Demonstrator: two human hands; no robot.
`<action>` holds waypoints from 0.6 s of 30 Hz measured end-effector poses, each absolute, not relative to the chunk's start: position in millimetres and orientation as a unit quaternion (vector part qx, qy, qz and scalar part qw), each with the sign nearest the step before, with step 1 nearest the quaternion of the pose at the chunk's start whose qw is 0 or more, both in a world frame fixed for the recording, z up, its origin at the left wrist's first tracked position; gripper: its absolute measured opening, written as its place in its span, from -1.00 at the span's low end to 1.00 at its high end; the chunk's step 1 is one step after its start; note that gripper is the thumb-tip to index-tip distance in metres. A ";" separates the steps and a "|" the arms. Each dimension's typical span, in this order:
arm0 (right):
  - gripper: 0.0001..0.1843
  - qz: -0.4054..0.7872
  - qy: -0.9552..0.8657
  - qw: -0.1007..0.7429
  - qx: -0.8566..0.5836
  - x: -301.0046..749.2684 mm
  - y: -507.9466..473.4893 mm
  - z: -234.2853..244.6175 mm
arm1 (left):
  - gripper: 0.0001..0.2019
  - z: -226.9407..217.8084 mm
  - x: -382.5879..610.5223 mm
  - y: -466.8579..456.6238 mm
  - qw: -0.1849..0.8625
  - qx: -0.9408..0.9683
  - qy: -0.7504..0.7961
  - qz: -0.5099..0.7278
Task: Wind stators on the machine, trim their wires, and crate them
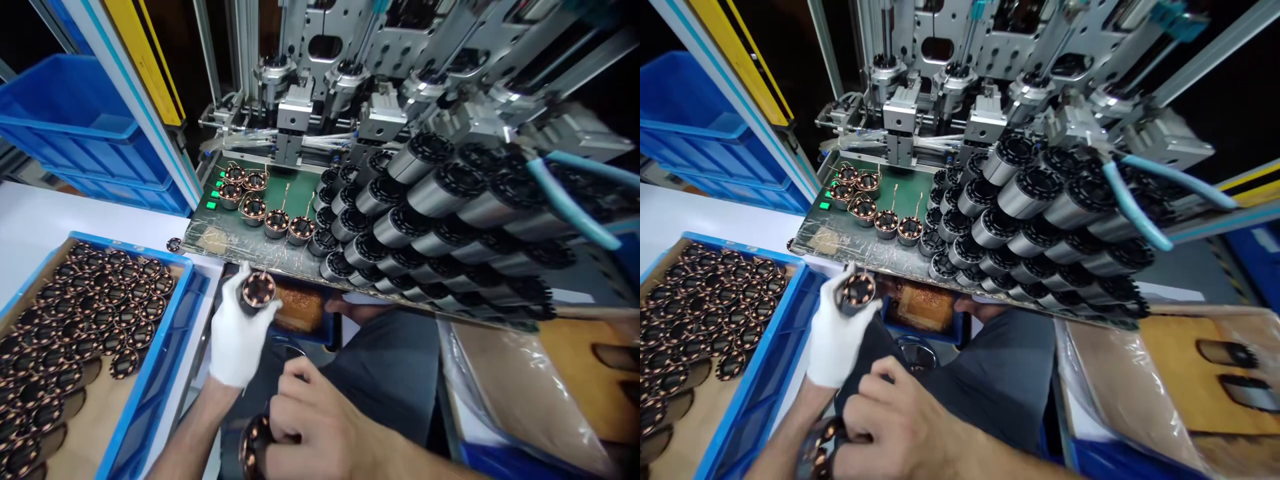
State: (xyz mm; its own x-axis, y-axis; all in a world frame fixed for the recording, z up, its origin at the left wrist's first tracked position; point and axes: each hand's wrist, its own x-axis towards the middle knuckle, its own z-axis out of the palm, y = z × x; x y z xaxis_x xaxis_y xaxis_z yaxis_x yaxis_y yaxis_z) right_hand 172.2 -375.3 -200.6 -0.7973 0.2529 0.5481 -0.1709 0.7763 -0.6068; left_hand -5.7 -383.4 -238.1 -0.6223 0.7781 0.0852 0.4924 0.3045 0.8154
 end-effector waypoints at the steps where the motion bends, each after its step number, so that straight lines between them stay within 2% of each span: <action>1: -0.56 0.349 -0.885 0.303 -0.051 182.9 -387.1 -218.7 | -0.33 -236.6 -3.4 -364.3 0.157 0.411 0.789 0.429; 4: -0.42 0.365 -0.881 0.279 -0.113 212.0 -417.3 -269.5 | -0.40 -239.0 5.4 -313.0 0.109 0.446 0.789 0.407; 9: -0.36 0.361 -0.888 0.234 -0.160 248.4 -452.1 -316.3 | -0.43 -248.1 13.4 -273.0 0.041 0.453 0.794 0.403; 15: -0.44 0.425 -0.838 0.243 -0.241 263.1 -445.9 -302.8 | -0.43 -246.1 12.1 -256.7 0.049 0.456 0.795 0.398; 18: -0.59 0.402 -0.854 0.240 -0.225 275.4 -417.9 -275.9 | -0.27 -236.6 11.6 -278.1 0.044 0.473 0.786 0.396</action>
